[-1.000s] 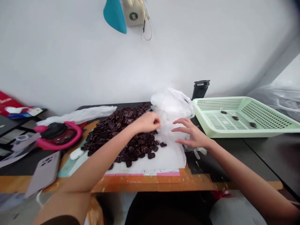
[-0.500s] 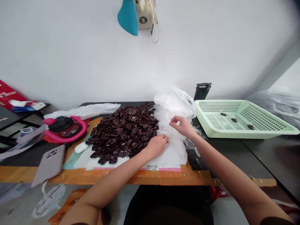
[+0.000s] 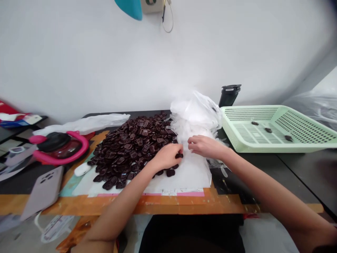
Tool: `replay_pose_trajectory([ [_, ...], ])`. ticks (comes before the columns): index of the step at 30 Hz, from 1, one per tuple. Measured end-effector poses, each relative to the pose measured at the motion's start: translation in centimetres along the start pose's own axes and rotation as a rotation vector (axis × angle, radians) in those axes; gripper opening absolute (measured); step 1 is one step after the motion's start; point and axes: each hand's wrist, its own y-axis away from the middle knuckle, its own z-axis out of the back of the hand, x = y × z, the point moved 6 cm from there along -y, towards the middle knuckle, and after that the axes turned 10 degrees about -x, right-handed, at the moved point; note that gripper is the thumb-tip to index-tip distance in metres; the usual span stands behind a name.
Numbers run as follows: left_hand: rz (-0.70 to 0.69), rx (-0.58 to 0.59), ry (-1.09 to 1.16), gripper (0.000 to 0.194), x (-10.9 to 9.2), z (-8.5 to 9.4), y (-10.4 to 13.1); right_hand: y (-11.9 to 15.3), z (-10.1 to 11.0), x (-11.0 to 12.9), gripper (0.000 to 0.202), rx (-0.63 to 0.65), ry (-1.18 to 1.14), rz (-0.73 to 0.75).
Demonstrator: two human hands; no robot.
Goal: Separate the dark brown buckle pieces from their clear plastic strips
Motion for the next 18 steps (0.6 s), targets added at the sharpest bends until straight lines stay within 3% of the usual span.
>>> replay_pose_trajectory([
  [3,0.124,-0.119,0.249,0.017,1.2,2.1,-0.6,1.1,1.3,0.1,0.018,-0.153,-0.106,-0.047],
  [6,0.248,-0.24,0.577,0.026,2.2,2.4,-1.1,1.6,2.2,0.4,0.018,-0.257,-0.189,-0.118],
  [9,0.358,-0.344,0.798,0.032,2.8,1.4,-1.0,1.4,2.0,1.0,0.02,-0.199,-0.132,-0.121],
  [13,0.476,-0.396,0.955,0.032,3.6,0.0,-0.3,0.8,1.7,2.1,0.026,-0.12,-0.075,-0.081],
  [18,0.524,-0.47,1.045,0.027,4.5,0.5,0.3,-0.6,0.9,4.7,0.027,-0.09,-0.213,-0.065],
])
